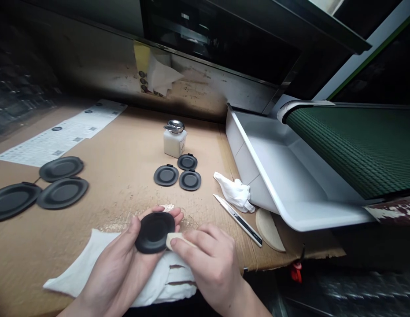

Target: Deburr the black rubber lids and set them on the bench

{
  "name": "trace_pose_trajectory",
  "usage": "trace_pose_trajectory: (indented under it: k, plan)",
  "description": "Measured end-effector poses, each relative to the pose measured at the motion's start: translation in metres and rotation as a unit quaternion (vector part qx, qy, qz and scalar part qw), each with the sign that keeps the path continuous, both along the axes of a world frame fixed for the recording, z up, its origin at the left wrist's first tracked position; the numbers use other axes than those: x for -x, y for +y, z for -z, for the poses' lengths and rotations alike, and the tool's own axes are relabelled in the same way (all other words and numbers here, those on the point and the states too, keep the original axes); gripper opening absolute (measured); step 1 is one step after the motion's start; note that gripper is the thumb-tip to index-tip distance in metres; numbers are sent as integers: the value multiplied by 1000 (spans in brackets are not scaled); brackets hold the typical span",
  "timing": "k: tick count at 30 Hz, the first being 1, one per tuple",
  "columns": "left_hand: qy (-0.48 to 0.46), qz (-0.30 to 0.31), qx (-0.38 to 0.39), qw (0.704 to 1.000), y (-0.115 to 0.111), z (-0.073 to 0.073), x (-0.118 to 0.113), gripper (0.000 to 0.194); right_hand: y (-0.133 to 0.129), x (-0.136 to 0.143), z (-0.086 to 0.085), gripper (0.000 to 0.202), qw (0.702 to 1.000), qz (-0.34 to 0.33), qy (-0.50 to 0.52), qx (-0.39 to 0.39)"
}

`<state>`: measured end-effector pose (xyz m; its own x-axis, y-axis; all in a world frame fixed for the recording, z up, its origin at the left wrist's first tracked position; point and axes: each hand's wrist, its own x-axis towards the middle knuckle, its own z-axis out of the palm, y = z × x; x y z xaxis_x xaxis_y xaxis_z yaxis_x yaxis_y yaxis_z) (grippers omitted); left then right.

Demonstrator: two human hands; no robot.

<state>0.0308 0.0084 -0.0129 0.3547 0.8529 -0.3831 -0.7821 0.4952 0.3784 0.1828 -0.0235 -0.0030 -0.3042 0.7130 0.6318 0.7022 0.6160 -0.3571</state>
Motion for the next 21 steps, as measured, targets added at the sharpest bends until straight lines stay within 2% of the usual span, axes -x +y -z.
trace_pose_trajectory:
  k: [6, 8, 14, 19, 21]
  plan:
    - [34, 0, 15, 999, -3, -3, 2, 33, -3, 40, 4, 19, 999, 1, -11, -38]
    - [35, 3, 14, 999, -3, -3, 3, 34, -3, 40, 3, 21, 999, -2, -31, -28]
    - [-7, 4, 26, 1000, -2, 0, 2, 34, -6, 14, -3, 20, 998, 1, -57, 6]
    - [23, 10, 27, 999, -4, -2, 4, 37, -3, 40, -1, 19, 999, -1, -33, -21]
    - [25, 11, 18, 999, -4, -1, 4, 36, -2, 40, 1, 20, 999, -8, -31, -20]
